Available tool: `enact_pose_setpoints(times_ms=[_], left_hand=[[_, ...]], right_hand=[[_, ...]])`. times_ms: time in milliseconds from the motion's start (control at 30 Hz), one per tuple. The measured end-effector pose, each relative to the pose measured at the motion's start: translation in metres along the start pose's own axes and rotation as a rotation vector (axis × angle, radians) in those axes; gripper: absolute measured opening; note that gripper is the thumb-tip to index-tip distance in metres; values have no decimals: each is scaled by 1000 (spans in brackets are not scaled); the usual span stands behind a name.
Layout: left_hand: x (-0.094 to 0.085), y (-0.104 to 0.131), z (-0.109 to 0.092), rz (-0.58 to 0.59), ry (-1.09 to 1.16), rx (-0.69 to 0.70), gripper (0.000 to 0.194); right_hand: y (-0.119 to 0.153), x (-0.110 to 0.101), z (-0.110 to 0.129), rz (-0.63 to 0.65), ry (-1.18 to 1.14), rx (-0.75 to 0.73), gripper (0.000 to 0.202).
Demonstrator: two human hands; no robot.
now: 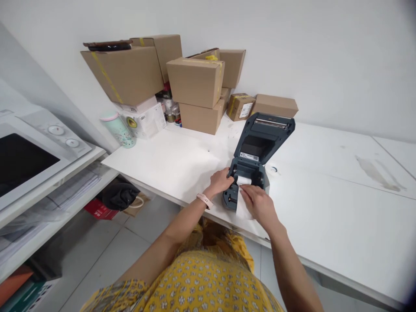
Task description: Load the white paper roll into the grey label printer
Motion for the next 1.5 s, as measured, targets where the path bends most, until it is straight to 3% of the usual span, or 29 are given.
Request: enact_pose_setpoints(times_ms=[167, 300, 600, 800, 1033, 1200, 1267, 1367, 1433, 1500], left_hand=[[1, 0, 2, -3, 27, -16, 52], [3, 3, 1, -7, 59, -20, 51], [3, 7, 0, -12, 93, -21, 46], [7, 5, 3, -7, 112, -24, 53], [7, 2, 3, 2, 153, -17, 50], [12, 30, -2, 10, 365, 56, 69], [19, 52, -2, 25, 489, 113, 89], [30, 82, 6, 57, 602, 128, 108], [35, 94, 11, 86, 620, 121, 111], [38, 99, 15, 91, 617, 113, 115]], right_hand=[[37, 10, 31, -185, -34, -17, 45], [48, 21, 42, -217, -96, 21, 50], [51, 21, 44, -249, -99, 10, 45], [53, 14, 54, -396, 45, -59, 35], [52, 15, 59, -428, 44, -68, 32], [62, 5, 61, -422, -169, -115, 29], [64, -12, 47, -445, -376, -86, 24], [54, -55, -3, -711, -531, 180, 23], [31, -86, -43, -910, -515, 321, 34], [-15, -109, -82, -922, -661, 312, 48]])
Point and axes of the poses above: each hand's wrist, its own y-axis away from the middle knuckle, its own x-axis out of the palm, z = x × y, the point moved 5 cm from there along -y, towards the middle knuckle, and after that the axes turned 6 degrees about z, right-handed, at the moved point
